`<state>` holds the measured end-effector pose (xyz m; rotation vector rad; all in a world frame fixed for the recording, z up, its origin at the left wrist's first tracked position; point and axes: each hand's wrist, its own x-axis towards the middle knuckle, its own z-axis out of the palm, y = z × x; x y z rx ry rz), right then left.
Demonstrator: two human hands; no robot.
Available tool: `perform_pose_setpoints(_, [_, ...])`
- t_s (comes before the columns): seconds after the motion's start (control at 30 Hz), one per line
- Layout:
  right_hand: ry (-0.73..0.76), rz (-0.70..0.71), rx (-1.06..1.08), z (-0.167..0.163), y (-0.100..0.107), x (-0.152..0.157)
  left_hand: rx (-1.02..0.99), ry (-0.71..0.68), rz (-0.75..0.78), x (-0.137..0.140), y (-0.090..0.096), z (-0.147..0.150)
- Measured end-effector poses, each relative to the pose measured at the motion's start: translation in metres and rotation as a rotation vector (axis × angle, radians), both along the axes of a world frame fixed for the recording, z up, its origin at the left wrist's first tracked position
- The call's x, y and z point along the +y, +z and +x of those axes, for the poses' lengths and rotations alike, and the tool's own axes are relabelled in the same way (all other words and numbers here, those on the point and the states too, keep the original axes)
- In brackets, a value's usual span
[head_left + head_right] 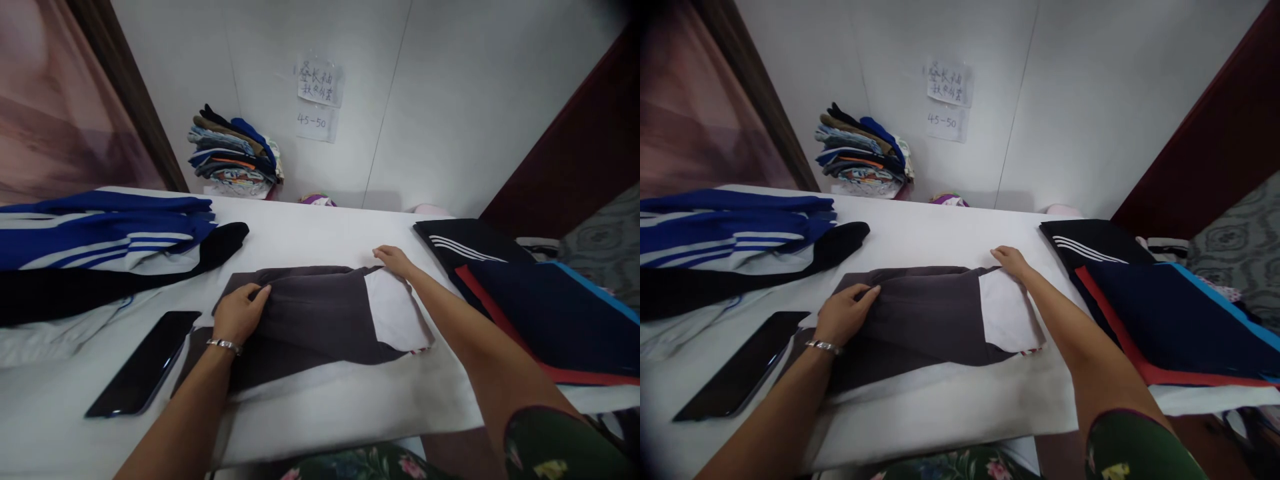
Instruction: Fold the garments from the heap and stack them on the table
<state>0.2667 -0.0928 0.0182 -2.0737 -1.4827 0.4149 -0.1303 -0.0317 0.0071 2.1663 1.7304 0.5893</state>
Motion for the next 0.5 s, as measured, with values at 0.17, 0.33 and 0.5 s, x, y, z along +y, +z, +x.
perform_pose_setpoints(0.17, [0.137, 0.227, -0.167, -0.023, -0.004, -0.034, 0.101, -0.012, -0.054, -0.001, 0.004, 0.001])
perform_pose_setpoints(0.33, [0.198, -0.014, -0.186, -0.036, -0.035, -0.041, 0.193, -0.035, -0.068, -0.003, 0.005, 0.007])
perform_pose_setpoints(0.5, [-0.154, 0.198, 0.178, -0.012, -0.039, -0.057, 0.172, -0.046, -0.057, -0.005, 0.004, 0.008])
